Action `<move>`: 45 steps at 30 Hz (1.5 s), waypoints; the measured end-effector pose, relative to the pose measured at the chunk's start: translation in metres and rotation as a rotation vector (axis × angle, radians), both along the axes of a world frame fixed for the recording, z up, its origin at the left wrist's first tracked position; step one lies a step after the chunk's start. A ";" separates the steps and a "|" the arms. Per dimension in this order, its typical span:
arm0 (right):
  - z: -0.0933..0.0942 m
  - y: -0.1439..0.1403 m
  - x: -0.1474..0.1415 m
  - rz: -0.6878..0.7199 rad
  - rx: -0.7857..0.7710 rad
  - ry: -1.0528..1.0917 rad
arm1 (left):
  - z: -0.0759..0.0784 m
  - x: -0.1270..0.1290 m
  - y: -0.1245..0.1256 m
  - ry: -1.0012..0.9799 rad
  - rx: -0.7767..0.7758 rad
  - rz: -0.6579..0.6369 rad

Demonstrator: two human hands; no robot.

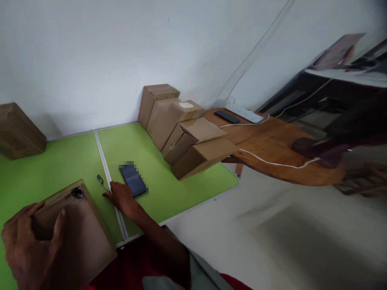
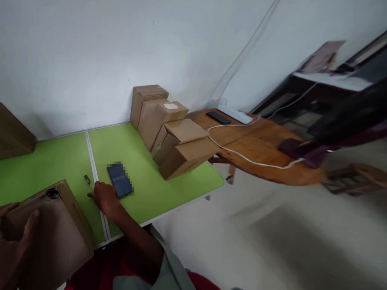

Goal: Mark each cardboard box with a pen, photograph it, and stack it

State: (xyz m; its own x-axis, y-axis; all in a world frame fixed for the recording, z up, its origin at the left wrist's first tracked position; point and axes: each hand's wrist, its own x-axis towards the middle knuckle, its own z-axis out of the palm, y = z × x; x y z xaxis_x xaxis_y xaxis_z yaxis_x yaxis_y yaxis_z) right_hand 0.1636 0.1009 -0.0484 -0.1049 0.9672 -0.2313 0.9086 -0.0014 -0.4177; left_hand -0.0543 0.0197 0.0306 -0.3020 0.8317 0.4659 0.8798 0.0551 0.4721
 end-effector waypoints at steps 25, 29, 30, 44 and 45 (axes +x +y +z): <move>0.025 -0.083 0.057 -0.211 -0.329 1.686 | -0.010 -0.005 0.002 0.037 0.052 -0.084; 0.055 -0.088 0.021 -0.059 -0.454 1.867 | -0.009 -0.004 0.001 0.051 0.036 -0.081; 0.058 -0.088 0.012 -0.038 -0.466 1.883 | -0.009 -0.004 0.001 0.051 0.039 -0.076; 0.049 -0.088 -0.011 -0.072 -0.465 1.747 | -0.010 -0.001 0.001 0.067 0.090 -0.103; 0.050 -0.088 -0.010 -0.068 -0.479 1.765 | -0.010 -0.002 0.000 0.073 0.083 -0.109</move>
